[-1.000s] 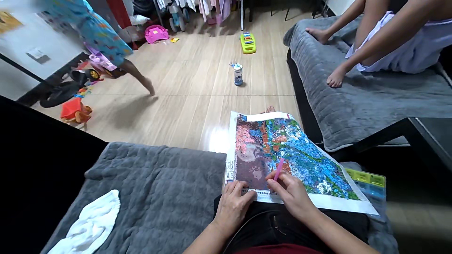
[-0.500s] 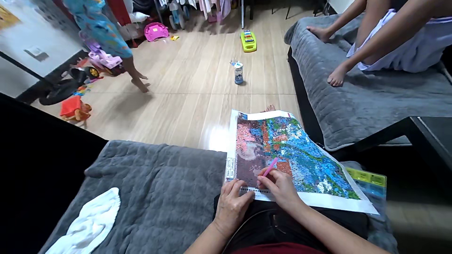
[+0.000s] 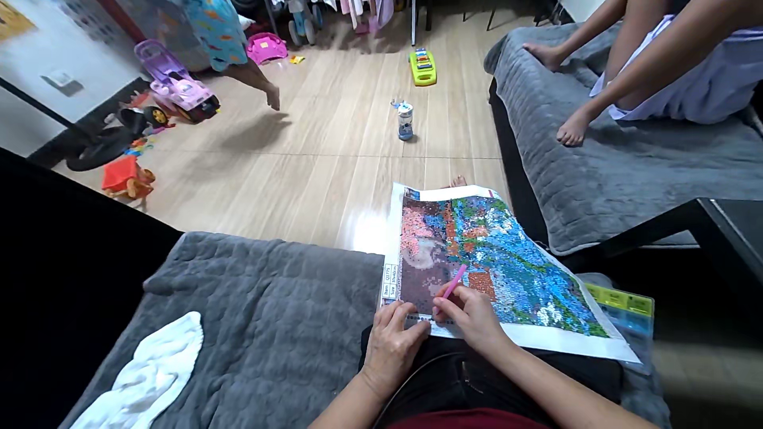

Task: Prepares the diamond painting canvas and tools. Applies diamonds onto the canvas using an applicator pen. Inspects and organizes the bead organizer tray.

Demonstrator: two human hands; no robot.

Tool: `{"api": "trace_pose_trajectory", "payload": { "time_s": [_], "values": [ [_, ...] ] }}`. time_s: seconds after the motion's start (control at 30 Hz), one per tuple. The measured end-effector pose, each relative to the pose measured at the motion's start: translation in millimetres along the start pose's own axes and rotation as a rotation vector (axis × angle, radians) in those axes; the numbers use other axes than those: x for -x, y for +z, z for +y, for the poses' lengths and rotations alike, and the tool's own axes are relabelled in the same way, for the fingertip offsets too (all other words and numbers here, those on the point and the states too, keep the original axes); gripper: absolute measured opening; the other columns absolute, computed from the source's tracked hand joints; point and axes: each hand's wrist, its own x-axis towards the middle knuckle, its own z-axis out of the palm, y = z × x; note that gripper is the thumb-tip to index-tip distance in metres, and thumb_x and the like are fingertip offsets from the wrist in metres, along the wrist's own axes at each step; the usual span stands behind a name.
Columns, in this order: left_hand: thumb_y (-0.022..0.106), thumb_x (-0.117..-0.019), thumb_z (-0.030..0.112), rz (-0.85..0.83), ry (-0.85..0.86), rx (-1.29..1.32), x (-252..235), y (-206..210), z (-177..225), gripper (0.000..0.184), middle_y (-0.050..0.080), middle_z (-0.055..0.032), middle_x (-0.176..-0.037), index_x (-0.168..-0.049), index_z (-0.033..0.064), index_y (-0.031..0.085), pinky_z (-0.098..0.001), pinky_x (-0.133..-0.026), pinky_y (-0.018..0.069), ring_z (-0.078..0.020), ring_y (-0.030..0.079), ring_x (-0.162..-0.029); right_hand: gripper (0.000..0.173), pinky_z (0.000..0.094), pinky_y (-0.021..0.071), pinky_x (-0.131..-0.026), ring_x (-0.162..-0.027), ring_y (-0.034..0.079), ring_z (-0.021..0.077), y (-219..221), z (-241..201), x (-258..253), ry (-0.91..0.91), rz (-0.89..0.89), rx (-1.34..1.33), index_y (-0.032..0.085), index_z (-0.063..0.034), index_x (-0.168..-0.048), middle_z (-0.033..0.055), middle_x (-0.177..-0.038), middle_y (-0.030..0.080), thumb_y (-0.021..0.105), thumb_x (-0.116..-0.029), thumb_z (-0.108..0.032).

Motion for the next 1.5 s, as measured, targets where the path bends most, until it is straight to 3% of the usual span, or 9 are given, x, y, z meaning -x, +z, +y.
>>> {"api": "trace_pose_trajectory", "payload": {
  "time_s": [0.17, 0.43, 0.8, 1.0, 1.27, 1.5],
  "values": [
    [0.064, -0.0944, 0.029, -0.009, -0.007, -0.008, 0, -1, 0, 0.016, 0.074, -0.0059, -0.103, -0.093, 0.0208, 0.078, -0.0366, -0.096, 0.0500, -0.0239, 0.068, -0.104, 0.011, 0.0251, 0.0605, -0.074, -0.073, 0.071, 0.0102, -2, 0, 0, -0.023, 0.027, -0.023, 0.067, 0.0052, -0.101, 0.0083, -0.084, 0.071, 0.061, -0.0984, -0.003],
    [0.065, -0.0909, 0.023, -0.055, -0.006, -0.011, -1, -1, 1, 0.025, 0.074, -0.0089, -0.110, -0.111, 0.0191, 0.079, -0.0420, -0.097, 0.0502, -0.0287, 0.068, -0.106, 0.008, 0.0238, 0.0607, -0.073, -0.071, 0.071, 0.0086, -3, -1, 2, 0.001, 0.061, -0.077, 0.067, 0.0045, -0.100, 0.0064, -0.082, 0.070, 0.062, -0.0975, -0.001],
    [0.066, -0.0912, 0.034, -0.048, -0.152, 0.180, -8, -10, 6, 0.026, 0.073, -0.0110, -0.110, -0.098, 0.0122, 0.080, -0.0458, -0.098, 0.0471, -0.0291, 0.066, -0.109, 0.005, 0.0265, 0.0631, -0.073, -0.071, 0.072, 0.0112, -4, -7, 7, 0.062, 0.036, -0.321, 0.064, 0.0028, -0.099, 0.0049, -0.083, 0.071, 0.059, -0.0975, 0.003],
    [0.068, -0.0894, 0.021, -0.021, -0.149, 0.181, -22, -8, 11, 0.016, 0.075, -0.0087, -0.103, -0.082, 0.0121, 0.079, -0.0418, -0.095, 0.0496, -0.0272, 0.067, -0.107, 0.007, 0.0266, 0.0632, -0.074, -0.073, 0.073, 0.0113, -4, -16, 11, 0.052, 0.030, -0.379, 0.064, 0.0020, -0.097, 0.0040, -0.083, 0.071, 0.057, -0.0977, 0.004],
    [0.064, -0.0921, 0.019, -0.034, -0.131, 0.141, -17, -12, 6, 0.018, 0.075, -0.0079, -0.102, -0.090, 0.0167, 0.082, -0.0424, -0.096, 0.0491, -0.0271, 0.067, -0.106, 0.007, 0.0270, 0.0630, -0.073, -0.072, 0.073, 0.0130, -9, -16, 9, 0.097, 0.078, -0.430, 0.063, 0.0024, -0.100, 0.0060, -0.081, 0.072, 0.057, -0.0988, 0.005],
    [0.064, -0.0918, 0.022, -0.056, -0.044, 0.082, -17, -9, 2, 0.018, 0.075, -0.0061, -0.101, -0.085, 0.0213, 0.081, -0.0411, -0.095, 0.0491, -0.0261, 0.068, -0.105, 0.005, 0.0268, 0.0630, -0.073, -0.071, 0.073, 0.0131, -12, -12, 9, 0.106, 0.099, -0.430, 0.063, 0.0029, -0.100, 0.0066, -0.081, 0.072, 0.058, -0.0986, 0.005]
  ]
}}
